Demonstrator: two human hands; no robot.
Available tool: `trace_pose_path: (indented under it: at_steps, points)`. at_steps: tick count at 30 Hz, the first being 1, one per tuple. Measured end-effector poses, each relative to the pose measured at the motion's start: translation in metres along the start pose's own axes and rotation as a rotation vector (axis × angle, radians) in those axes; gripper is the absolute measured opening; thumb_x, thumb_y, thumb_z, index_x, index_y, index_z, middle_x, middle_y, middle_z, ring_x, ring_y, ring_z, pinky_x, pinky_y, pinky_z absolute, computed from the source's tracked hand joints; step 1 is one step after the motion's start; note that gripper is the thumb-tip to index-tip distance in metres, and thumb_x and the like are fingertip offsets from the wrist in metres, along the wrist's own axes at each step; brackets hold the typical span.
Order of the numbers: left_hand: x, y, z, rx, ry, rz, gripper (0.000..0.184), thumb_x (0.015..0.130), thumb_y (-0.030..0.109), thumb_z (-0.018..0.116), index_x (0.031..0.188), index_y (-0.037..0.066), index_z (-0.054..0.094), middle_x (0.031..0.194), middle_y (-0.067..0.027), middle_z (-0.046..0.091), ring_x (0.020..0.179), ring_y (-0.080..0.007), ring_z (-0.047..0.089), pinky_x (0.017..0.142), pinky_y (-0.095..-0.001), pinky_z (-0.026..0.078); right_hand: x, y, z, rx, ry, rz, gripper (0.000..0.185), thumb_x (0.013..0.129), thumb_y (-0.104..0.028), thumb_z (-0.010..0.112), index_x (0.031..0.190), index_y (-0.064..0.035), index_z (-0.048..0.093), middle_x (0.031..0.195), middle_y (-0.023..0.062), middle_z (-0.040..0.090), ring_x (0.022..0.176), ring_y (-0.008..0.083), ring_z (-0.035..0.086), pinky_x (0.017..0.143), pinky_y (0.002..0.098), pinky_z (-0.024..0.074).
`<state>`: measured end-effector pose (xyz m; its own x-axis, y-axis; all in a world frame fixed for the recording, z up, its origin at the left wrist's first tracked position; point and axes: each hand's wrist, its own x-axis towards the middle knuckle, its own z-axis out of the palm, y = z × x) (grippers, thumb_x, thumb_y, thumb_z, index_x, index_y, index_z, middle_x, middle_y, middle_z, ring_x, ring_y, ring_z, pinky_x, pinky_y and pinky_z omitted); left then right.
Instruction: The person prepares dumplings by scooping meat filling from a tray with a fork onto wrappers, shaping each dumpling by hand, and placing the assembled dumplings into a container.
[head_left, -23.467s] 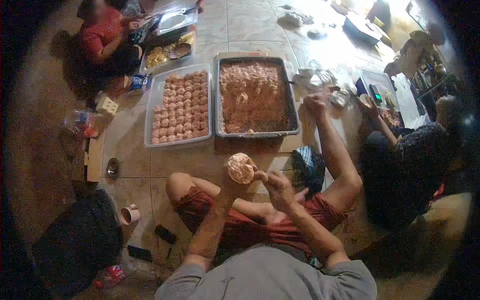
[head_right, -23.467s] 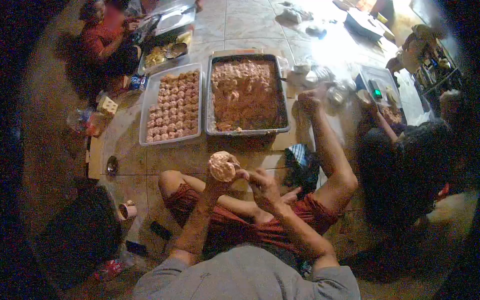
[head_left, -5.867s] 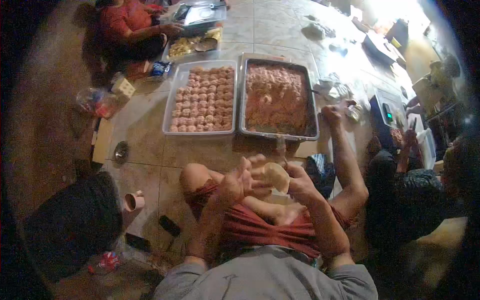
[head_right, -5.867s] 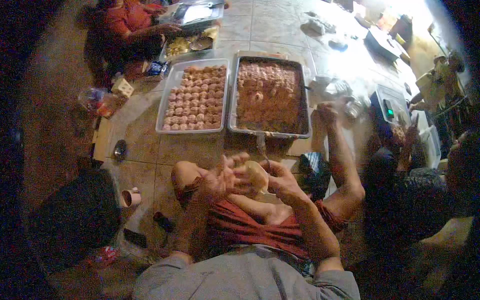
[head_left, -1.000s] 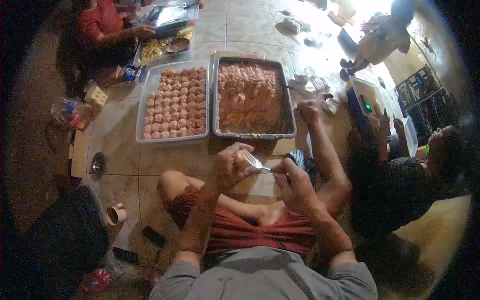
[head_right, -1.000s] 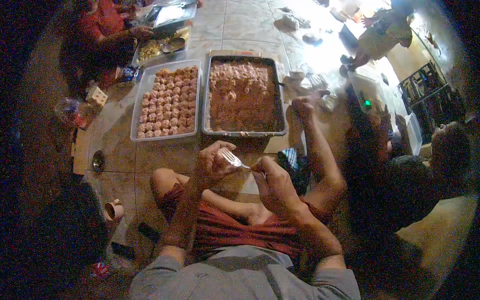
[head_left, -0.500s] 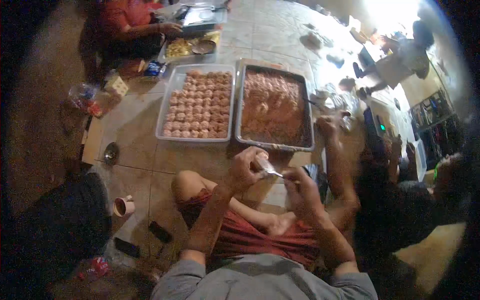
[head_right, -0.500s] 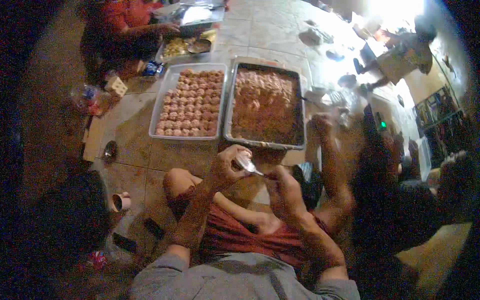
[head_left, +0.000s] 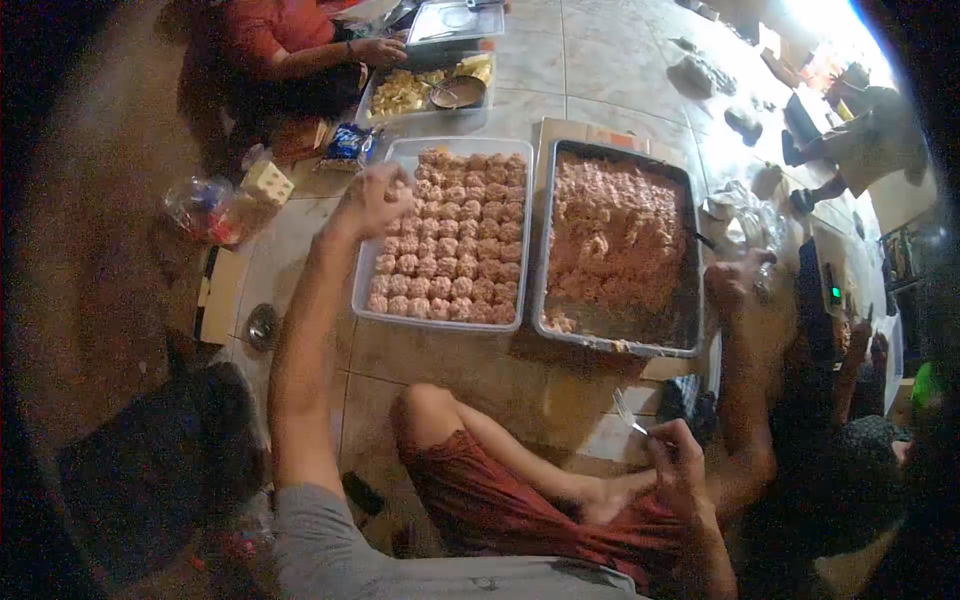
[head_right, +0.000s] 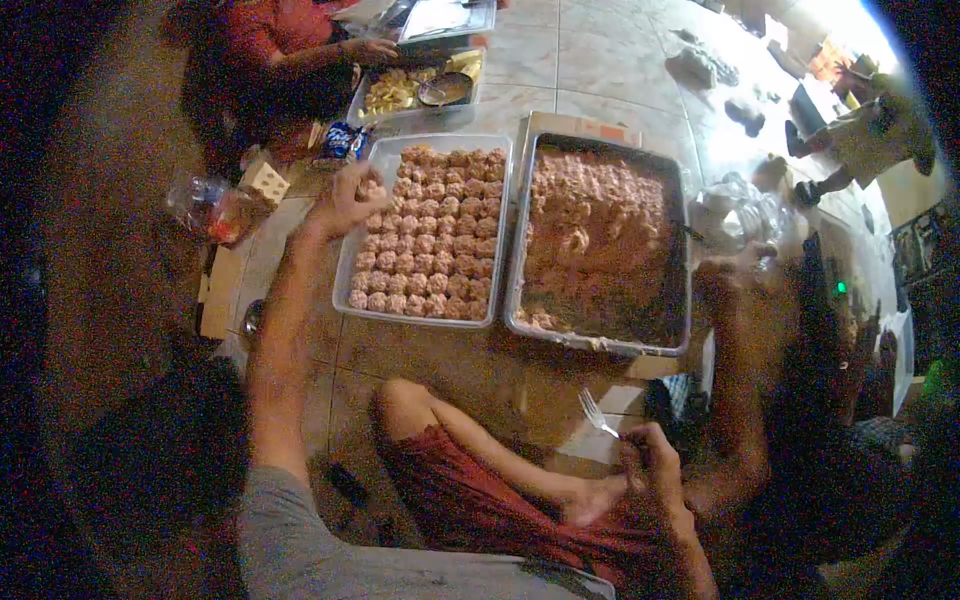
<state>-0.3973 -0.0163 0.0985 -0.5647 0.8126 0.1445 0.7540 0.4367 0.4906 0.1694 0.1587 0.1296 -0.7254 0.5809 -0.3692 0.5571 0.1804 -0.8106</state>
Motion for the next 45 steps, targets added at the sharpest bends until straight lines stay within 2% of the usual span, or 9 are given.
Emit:
trace_pose_path:
  at_steps: [3, 16, 22, 26, 28, 34, 35, 39, 45]
  points:
    - [0.048, -0.065, 0.01, 0.274, 0.031, 0.254, 0.03, 0.079, 0.02, 0.072, 0.101, 0.005, 0.061, 0.096, -0.0172, 0.065, 0.09, -0.0297, 0.066, 0.079, -0.0398, 0.053, 0.008, 0.023, 0.003, -0.007, 0.065, -0.033, 0.006, 0.098, -0.004, 0.058, 0.103, -0.0012, 0.058, 0.085, 0.0065, 0.061, 0.082, 0.0129, 0.058, 0.076, 0.0295, 0.0495]
    - [0.101, -0.102, 0.056, 0.51, -0.485, -0.226, 0.038, 0.081, 0.029, 0.058, 0.112, 0.009, 0.068, 0.113, -0.0244, 0.068, 0.099, -0.0429, 0.067, 0.085, -0.0485, 0.054, 0.017, 0.016, -0.005, -0.149, 0.185, 0.138, 0.011, 0.091, -0.002, 0.059, 0.102, -0.0011, 0.06, 0.088, 0.0144, 0.066, 0.084, 0.0232, 0.064, 0.076, 0.0359, 0.0511]
    - [0.11, -0.131, 0.064, 0.604, -0.559, -0.05, 0.041, 0.088, 0.029, 0.056, 0.121, 0.007, 0.066, 0.116, -0.0248, 0.068, 0.097, -0.0415, 0.068, 0.085, -0.0485, 0.055, 0.018, 0.019, -0.006, -0.139, 0.168, 0.079, 0.011, 0.092, -0.003, 0.059, 0.103, -0.0005, 0.061, 0.091, 0.0154, 0.066, 0.082, 0.025, 0.065, 0.076, 0.0355, 0.0519]
    - [0.084, -0.085, 0.042, 0.701, -0.364, 0.397, 0.034, 0.092, 0.029, 0.057, 0.105, 0.003, 0.073, 0.102, -0.0278, 0.07, 0.096, -0.0408, 0.069, 0.09, -0.0487, 0.053, 0.021, 0.003, -0.016, -0.237, 0.208, -0.032, 0.013, 0.093, -0.004, 0.059, 0.106, -0.0008, 0.062, 0.091, 0.0152, 0.067, 0.083, 0.0256, 0.066, 0.077, 0.0351, 0.0521]
    - [0.055, -0.037, 0.041, 0.37, 0.266, 0.074, 0.024, 0.093, 0.021, 0.059, 0.102, 0.004, 0.073, 0.097, -0.0237, 0.071, 0.091, -0.0377, 0.07, 0.085, -0.0437, 0.055, 0.023, -0.003, -0.026, -0.336, 0.213, -0.09, 0.015, 0.095, -0.006, 0.059, 0.108, -0.001, 0.063, 0.093, 0.0161, 0.068, 0.083, 0.0275, 0.067, 0.077, 0.0362, 0.0526]
    - [-0.079, 0.105, 0.045, -0.349, 0.26, 0.026, 0.014, 0.094, 0.017, 0.065, 0.089, 0.004, 0.066, 0.091, -0.0089, 0.072, 0.083, -0.0177, 0.068, 0.081, -0.0333, 0.053, 0.086, -0.032, -0.039, -0.528, 0.169, -0.332, 0.013, 0.089, -0.007, 0.062, 0.102, -0.0017, 0.06, 0.096, 0.0199, 0.062, 0.093, 0.0412, 0.063, 0.08, 0.0471, 0.051]
    - [-0.104, 0.138, 0.066, -0.779, 0.255, -0.028, 0.012, 0.092, 0.015, 0.067, 0.086, 0.004, 0.065, 0.09, -0.008, 0.072, 0.082, -0.0174, 0.068, 0.08, -0.0329, 0.052, 0.103, -0.04, -0.036, -0.584, 0.119, -0.35, 0.014, 0.089, -0.008, 0.062, 0.101, -0.002, 0.06, 0.097, 0.0202, 0.062, 0.094, 0.0424, 0.062, 0.081, 0.0488, 0.0506]
    - [-0.172, 0.215, 0.12, -0.644, -0.258, -0.062, 0.024, 0.089, 0.017, 0.071, 0.107, 0.002, 0.064, 0.102, -0.0158, 0.07, 0.095, -0.0257, 0.068, 0.087, -0.0381, 0.053, 0.188, -0.027, -0.028, -0.762, -0.051, -0.532, 0.018, 0.089, -0.012, 0.063, 0.102, -0.0008, 0.061, 0.095, 0.0212, 0.064, 0.095, 0.0445, 0.063, 0.08, 0.0489, 0.0509]
    - [-0.215, 0.205, 0.259, -0.014, 0.001, 0.46, 0.037, 0.088, 0.023, 0.062, 0.123, 0.01, 0.064, 0.115, -0.0109, 0.064, 0.109, -0.0304, 0.06, 0.093, -0.0483, 0.048, 0.283, 0.001, 0.01, -0.857, -0.292, -0.447, 0.018, 0.086, -0.015, 0.063, 0.099, -0.0031, 0.066, 0.092, 0.0213, 0.069, 0.092, 0.0429, 0.066, 0.078, 0.0499, 0.0516]
